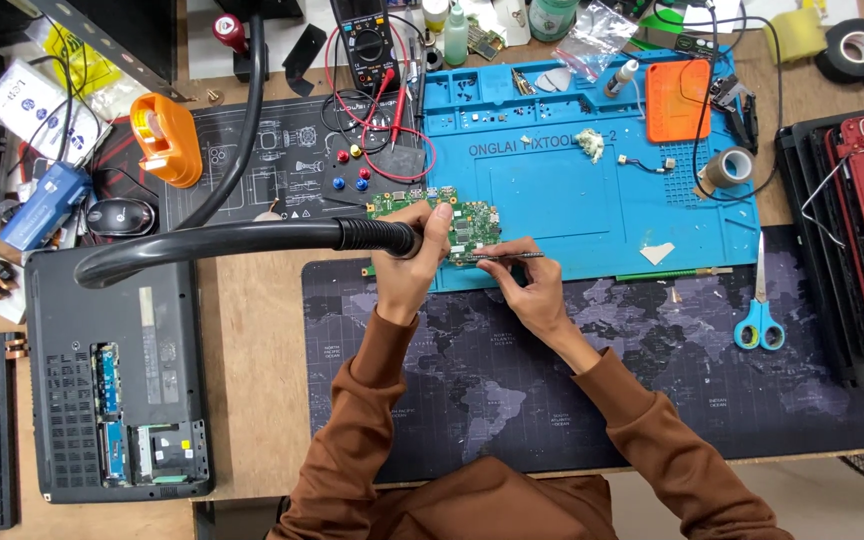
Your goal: Repairing a laptop motherboard using a heat gun and testing circuits with a multimeter
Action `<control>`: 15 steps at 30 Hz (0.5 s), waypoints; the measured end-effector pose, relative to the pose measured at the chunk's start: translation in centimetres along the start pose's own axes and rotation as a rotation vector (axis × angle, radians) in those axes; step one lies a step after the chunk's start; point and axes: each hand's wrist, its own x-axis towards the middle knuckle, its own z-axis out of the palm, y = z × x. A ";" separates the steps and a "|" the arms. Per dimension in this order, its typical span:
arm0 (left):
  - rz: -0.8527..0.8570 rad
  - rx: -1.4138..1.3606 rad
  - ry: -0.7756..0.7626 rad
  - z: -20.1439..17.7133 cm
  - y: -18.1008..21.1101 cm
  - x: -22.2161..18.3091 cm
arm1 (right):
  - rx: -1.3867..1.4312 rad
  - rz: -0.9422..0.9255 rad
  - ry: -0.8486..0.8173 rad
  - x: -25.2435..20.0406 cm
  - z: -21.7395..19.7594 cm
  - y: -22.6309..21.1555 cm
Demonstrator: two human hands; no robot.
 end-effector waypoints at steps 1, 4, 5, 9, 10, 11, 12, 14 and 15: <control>0.000 0.000 0.000 0.0 0.0 0.0 | 0.000 0.000 0.000 0.0 0.0 -0.1; 0.010 0.004 0.001 0.1 -0.1 0.1 | -0.004 -0.014 0.006 0.0 -0.1 0.0; 0.011 0.001 0.001 0.1 0.0 0.1 | -0.010 -0.021 0.004 0.0 -0.1 0.3; 0.000 0.001 -0.006 0.3 0.3 0.2 | -0.017 -0.027 0.000 0.0 0.0 0.0; -0.001 0.001 -0.007 0.3 0.3 0.2 | -0.017 -0.026 0.001 0.0 0.0 0.1; -0.001 -0.003 -0.007 0.3 0.3 0.2 | -0.020 -0.031 0.002 -0.1 -0.1 0.3; 0.001 -0.005 -0.005 0.3 0.3 0.2 | -0.023 -0.037 0.003 -0.1 -0.1 0.4; 0.000 -0.004 -0.007 0.3 0.3 0.1 | -0.026 -0.039 0.002 0.0 -0.1 0.1; -0.001 -0.002 -0.009 0.3 0.3 0.1 | -0.029 -0.040 0.002 0.1 -0.1 0.0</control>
